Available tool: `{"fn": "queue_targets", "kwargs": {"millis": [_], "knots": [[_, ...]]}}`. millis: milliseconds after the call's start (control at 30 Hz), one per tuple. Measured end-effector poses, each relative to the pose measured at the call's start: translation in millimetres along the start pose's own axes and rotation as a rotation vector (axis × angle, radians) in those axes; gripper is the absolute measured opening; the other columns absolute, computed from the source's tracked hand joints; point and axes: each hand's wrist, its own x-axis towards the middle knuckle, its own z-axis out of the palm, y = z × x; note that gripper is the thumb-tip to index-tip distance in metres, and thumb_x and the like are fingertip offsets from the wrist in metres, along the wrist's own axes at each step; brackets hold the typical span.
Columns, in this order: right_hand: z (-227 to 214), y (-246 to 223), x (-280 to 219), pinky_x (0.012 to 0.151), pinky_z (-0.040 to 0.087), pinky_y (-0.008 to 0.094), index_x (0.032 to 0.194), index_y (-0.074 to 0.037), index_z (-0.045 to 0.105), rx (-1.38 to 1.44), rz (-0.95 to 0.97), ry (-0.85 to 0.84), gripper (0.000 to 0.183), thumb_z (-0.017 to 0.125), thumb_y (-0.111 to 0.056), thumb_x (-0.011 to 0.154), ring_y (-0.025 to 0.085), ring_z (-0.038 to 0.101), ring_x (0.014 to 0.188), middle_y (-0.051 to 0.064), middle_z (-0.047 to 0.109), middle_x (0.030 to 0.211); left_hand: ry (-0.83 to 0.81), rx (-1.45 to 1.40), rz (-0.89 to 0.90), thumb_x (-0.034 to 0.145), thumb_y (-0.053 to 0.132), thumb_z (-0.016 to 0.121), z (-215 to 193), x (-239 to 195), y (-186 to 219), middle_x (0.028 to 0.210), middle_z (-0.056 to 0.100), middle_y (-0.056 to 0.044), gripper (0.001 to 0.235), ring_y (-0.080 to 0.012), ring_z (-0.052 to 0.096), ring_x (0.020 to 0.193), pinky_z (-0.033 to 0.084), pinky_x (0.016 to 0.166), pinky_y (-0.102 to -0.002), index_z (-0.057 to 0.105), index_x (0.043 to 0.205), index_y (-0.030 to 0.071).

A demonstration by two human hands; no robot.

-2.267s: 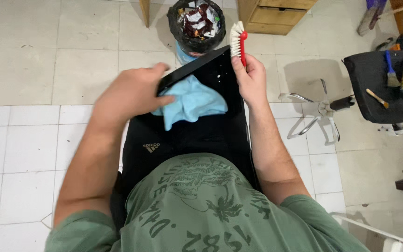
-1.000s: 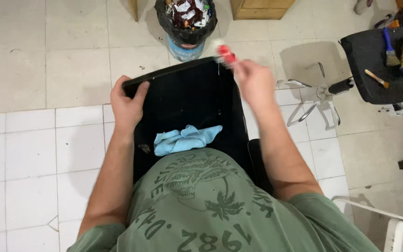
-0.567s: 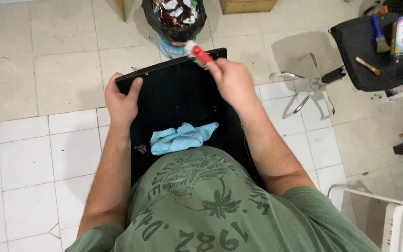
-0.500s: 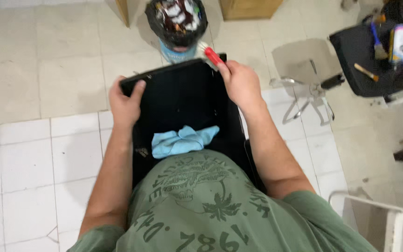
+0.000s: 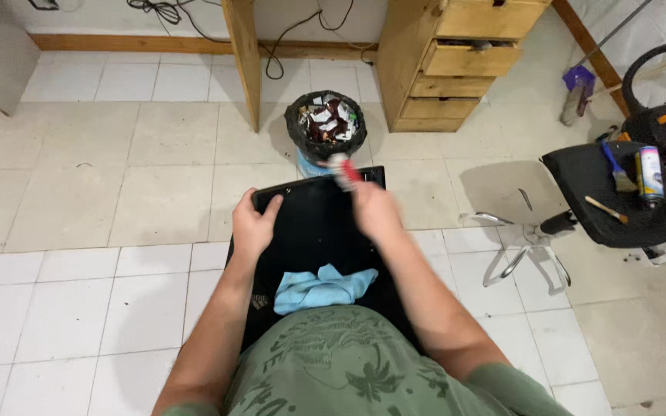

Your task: The person cleans a black PlayStation 3 console using a blue microfiber cloth and a red-handled brush. They scrub the surface, spray a cleaning agent, and wipe the console repeatedly, flipping it over to clean both sides.

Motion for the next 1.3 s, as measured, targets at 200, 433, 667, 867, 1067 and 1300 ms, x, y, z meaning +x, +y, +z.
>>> {"fn": "queue_targets", "kwargs": {"millis": [200, 433, 667, 867, 1067, 1300], "knots": [[18, -63, -4, 0.089, 0.068, 0.061, 0.114, -0.01, 0.085, -0.091, -0.271, -0.04, 0.044, 0.05, -0.036, 0.119, 0.048, 0.085, 0.101, 0.026, 0.086, 0.1, 0.036, -0.007, -0.033, 0.099, 0.031, 0.096, -9, -9, -16, 0.084, 0.076, -0.008, 0.027, -0.0216, 0.074, 0.084, 0.055, 0.077, -0.04, 0.076, 0.101, 0.013], [24, -27, -11, 0.09, 0.067, 0.064, 0.12, 0.003, 0.08, -0.208, -0.352, 0.09, 0.037, 0.05, -0.019, 0.118, 0.056, 0.083, 0.097, 0.031, 0.084, 0.103, 0.014, -0.028, -0.025, 0.102, 0.028, 0.092, -6, -22, -13, 0.094, 0.082, -0.014, 0.025, -0.0229, 0.079, 0.092, 0.06, 0.089, -0.041, 0.076, 0.11, 0.009], [-7, -53, -16, 0.079, 0.068, 0.06, 0.109, -0.009, 0.08, -0.103, -0.367, -0.006, 0.042, 0.047, -0.034, 0.12, 0.047, 0.085, 0.09, 0.022, 0.084, 0.093, 0.023, 0.031, -0.016, 0.098, 0.023, 0.091, -13, -26, -9, 0.097, 0.081, -0.015, 0.024, -0.0296, 0.08, 0.101, 0.06, 0.09, -0.047, 0.078, 0.112, 0.009], [14, -49, -20, 0.078, 0.066, 0.061, 0.104, -0.009, 0.08, -0.164, -0.158, 0.009, 0.051, 0.046, -0.041, 0.123, 0.048, 0.083, 0.091, 0.022, 0.081, 0.09, 0.004, 0.042, -0.052, 0.102, 0.031, 0.091, -4, -28, -5, 0.096, 0.083, -0.012, 0.026, -0.0248, 0.079, 0.097, 0.06, 0.087, -0.043, 0.077, 0.111, 0.011], [-7, -82, -33, 0.085, 0.066, 0.067, 0.116, -0.006, 0.08, -0.024, -0.376, -0.08, 0.045, 0.05, -0.04, 0.12, 0.055, 0.083, 0.097, 0.03, 0.084, 0.103, -0.019, -0.008, -0.008, 0.1, 0.024, 0.09, -11, -36, 0, 0.089, 0.077, -0.011, 0.021, -0.0284, 0.077, 0.092, 0.055, 0.08, -0.048, 0.076, 0.106, 0.009], [-104, 38, -10, 0.086, 0.063, 0.063, 0.114, -0.011, 0.084, -0.086, 0.168, -0.044, 0.066, 0.046, -0.063, 0.127, 0.051, 0.082, 0.104, 0.022, 0.082, 0.096, -0.007, -0.131, 0.056, 0.108, 0.019, 0.091, -17, -35, 7, 0.068, 0.063, -0.002, 0.033, -0.0135, 0.06, 0.068, 0.046, 0.065, -0.03, 0.067, 0.088, 0.011]]}}
